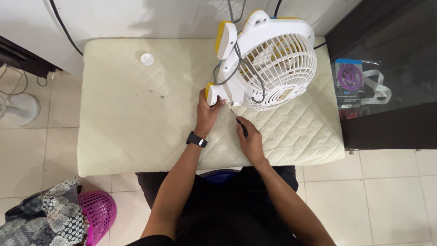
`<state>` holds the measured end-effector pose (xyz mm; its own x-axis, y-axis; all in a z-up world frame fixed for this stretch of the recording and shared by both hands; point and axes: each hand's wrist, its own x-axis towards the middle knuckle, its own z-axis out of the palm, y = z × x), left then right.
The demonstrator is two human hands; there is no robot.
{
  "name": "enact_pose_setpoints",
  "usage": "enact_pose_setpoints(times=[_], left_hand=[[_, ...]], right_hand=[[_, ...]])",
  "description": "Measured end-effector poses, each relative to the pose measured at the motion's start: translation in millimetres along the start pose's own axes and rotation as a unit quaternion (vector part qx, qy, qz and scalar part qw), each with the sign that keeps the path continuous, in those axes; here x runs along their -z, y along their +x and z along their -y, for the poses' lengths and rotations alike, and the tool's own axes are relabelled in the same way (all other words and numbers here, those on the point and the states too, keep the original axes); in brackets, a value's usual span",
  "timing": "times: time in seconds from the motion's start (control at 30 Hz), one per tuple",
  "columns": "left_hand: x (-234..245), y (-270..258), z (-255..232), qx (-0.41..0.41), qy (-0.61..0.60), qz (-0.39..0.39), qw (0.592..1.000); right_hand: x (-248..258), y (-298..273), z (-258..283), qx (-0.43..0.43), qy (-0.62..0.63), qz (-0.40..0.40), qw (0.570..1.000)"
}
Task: The person uses a screwdriver to remove screws from the base of a white electric fan placed on a mattress. The person loosens and removes several screws from different positions on the fan's base while holding the fan steady.
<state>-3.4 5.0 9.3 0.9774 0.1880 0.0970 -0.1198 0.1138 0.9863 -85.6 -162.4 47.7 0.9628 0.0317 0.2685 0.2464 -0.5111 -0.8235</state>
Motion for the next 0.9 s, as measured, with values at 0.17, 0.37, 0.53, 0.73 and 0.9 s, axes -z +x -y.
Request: enact_pose_setpoints(times=[0.17, 0.37, 0.53, 0.73, 0.9], left_hand=[[-1, 0, -3, 0.008, 0.000, -0.005, 1.000], [-2, 2, 1, 0.005, -0.005, 0.001, 1.000], [0, 1, 4, 0.022, 0.025, -0.004, 0.999], [0, 1, 3, 0.011, -0.003, -0.009, 1.000], [2, 1, 2, 0.018, 0.052, -0.013, 0.998]], right_hand=[[-20, 13, 6, -0.023, -0.003, -0.038, 0.999], [-23, 12, 3, -0.017, -0.017, -0.037, 0.999], [-27, 14, 4, 0.002, -0.050, -0.053, 0.997], [-27, 12, 12, 0.003, -0.089, -0.050, 0.995], [-29, 10, 11, -0.007, -0.091, -0.046, 0.995]])
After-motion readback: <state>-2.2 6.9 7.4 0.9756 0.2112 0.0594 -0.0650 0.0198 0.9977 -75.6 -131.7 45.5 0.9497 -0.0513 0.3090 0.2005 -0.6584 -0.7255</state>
